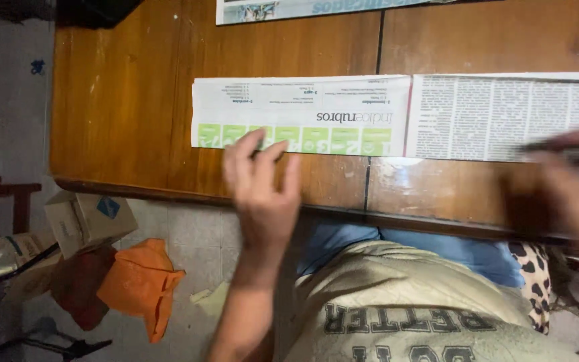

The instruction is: Cutting newspaper into strips using a utility knife and folding the strips.

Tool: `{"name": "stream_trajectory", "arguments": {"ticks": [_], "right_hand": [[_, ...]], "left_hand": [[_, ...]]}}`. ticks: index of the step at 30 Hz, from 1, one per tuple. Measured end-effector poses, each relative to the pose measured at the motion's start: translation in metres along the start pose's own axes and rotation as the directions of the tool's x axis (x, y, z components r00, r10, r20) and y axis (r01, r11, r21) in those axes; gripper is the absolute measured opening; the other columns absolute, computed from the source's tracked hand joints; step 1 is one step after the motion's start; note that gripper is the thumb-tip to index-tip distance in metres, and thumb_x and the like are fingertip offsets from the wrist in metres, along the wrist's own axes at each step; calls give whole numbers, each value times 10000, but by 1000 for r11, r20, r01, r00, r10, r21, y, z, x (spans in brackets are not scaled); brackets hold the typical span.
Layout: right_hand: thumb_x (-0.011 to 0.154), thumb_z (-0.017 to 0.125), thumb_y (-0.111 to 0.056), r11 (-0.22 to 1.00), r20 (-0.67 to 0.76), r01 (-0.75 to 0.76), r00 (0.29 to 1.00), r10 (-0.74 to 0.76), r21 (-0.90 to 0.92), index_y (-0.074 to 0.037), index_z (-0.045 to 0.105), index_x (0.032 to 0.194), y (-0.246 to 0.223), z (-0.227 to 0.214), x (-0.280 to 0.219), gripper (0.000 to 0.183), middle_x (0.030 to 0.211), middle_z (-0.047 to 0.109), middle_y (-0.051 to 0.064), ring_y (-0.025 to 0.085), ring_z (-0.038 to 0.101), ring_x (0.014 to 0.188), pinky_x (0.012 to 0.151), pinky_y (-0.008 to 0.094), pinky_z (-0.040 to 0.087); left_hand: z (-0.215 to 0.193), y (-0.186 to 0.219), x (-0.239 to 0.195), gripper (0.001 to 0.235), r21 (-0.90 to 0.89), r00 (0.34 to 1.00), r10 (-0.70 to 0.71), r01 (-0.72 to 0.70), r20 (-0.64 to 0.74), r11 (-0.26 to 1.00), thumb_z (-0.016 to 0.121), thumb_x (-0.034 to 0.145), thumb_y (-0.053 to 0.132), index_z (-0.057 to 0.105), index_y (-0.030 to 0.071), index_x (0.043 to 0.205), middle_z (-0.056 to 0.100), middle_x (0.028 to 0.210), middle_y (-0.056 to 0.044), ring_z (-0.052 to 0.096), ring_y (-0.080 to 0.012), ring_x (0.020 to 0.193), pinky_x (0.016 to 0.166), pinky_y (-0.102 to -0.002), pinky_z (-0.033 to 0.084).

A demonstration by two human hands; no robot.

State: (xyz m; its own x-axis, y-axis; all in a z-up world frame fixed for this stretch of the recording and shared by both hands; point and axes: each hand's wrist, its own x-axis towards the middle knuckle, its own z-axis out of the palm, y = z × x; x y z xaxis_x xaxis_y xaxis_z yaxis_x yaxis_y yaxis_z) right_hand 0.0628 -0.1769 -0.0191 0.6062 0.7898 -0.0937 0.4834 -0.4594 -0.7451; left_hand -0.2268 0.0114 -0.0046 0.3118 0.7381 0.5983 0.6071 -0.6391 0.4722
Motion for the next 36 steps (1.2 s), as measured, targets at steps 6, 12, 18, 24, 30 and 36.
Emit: {"name": "stream_trajectory", "arguments": {"ticks": [6, 12, 18, 24, 30, 36], "right_hand": [[777, 667, -216, 954, 200, 284, 944, -261, -97, -135, 667, 839, -129, 80, 22, 101, 823, 656, 28, 222, 557, 817, 762, 386, 359], [716, 631, -248, 956, 234, 277, 940, -248, -101, -222, 640, 710, -122, 87, 39, 28, 643, 635, -83, 178, 592, 674, 786, 391, 297], [709, 666, -243, 974, 238, 190, 959, -157, -125, -209, 635, 664, -86, 45, 41, 65, 652, 663, -103, 122, 603, 575, 827, 354, 292], [780, 655, -231, 972, 305, -92, 939, 157, -218, -175, 688, 784, -62, -2, 36, 66, 760, 708, -17, 134, 652, 585, 663, 258, 475], [770, 685, -224, 916, 227, -312, 901, 369, -251, -143, 700, 791, -30, -38, 33, 85, 820, 735, 12, 155, 644, 737, 698, 293, 490], [740, 721, -208, 933, 142, -340, 924, 354, -118, -72, 687, 712, 48, -74, 32, 143, 746, 699, 40, 157, 575, 707, 662, 277, 389]], "left_hand": [[14, 27, 7, 430, 85, 952, -64, 40, 300, 996, 603, 845, 316, 509, 157, 1234, 363, 1399, -77, 280, -335, 1352, 1038, -666, 141], [19, 25, 9, 505, 301, 914, 8, -141, 405, 943, 512, 895, 429, 445, 212, 1345, 286, 1457, -88, 241, -399, 1353, 1011, -675, 98], [16, 32, 18, 504, 267, 883, -4, -138, 470, 954, 550, 874, 346, 454, 159, 1331, 287, 1448, -124, 217, -430, 1332, 971, -710, 87], [20, 29, 15, 516, 347, 854, -40, -168, 519, 922, 474, 892, 394, 405, 188, 1360, 233, 1478, -87, 205, -424, 1338, 945, -705, 131], [22, 26, 14, 519, 343, 844, -53, -159, 534, 926, 466, 890, 388, 372, 215, 1371, 211, 1489, -69, 180, -429, 1343, 937, -710, 117], [22, 26, 14, 524, 366, 846, -83, -138, 527, 920, 446, 868, 429, 395, 236, 1353, 238, 1483, -36, 189, -392, 1344, 947, -688, 116]]}}
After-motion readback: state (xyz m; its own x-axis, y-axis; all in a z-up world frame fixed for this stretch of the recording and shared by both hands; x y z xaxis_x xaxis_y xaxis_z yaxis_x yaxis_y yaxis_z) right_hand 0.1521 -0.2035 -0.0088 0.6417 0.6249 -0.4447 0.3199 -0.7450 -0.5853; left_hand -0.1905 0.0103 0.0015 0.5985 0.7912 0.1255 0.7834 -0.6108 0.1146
